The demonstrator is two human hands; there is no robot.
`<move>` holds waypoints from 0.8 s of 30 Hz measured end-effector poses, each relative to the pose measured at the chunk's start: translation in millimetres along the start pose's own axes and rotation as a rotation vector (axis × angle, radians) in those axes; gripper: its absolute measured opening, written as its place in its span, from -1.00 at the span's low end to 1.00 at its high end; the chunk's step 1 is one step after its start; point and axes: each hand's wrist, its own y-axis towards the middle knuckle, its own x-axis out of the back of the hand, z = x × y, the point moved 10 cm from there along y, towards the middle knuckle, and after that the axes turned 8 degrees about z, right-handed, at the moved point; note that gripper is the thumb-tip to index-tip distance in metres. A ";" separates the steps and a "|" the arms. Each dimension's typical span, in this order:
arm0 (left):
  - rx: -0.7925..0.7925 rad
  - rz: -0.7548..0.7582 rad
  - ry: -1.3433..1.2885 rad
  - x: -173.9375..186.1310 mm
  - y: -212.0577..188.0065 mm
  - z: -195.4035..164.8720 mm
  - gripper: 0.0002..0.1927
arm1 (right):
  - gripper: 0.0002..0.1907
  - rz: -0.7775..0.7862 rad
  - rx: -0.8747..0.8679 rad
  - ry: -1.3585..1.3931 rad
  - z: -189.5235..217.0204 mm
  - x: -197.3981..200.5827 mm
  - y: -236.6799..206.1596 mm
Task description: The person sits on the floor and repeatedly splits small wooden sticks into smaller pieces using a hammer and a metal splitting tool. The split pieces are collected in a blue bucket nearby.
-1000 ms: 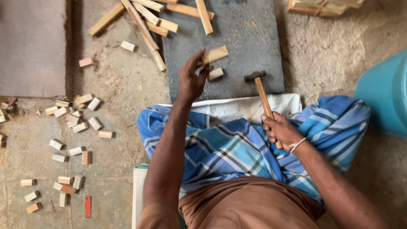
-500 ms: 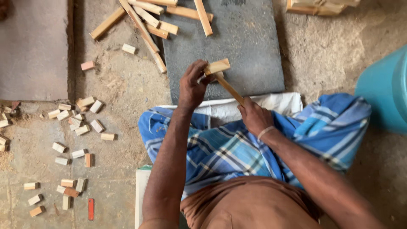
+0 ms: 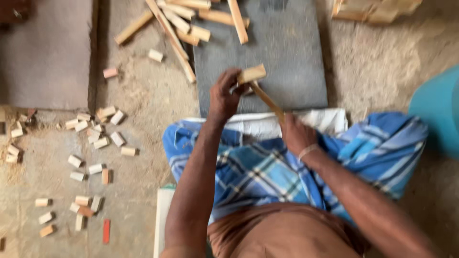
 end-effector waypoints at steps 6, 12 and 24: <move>0.104 -0.006 -0.076 -0.5 3.2 7.2 -0.57 | -0.66 0.064 -0.066 0.067 -25.6 7.2 -1.3; 0.472 -0.040 -0.317 38.2 -34.2 71.2 -0.58 | -0.53 0.236 -0.341 0.509 -93.2 44.3 -14.4; 0.571 0.237 0.269 62.0 -42.2 137.1 -0.58 | -0.39 -0.142 0.120 0.088 90.4 57.5 271.5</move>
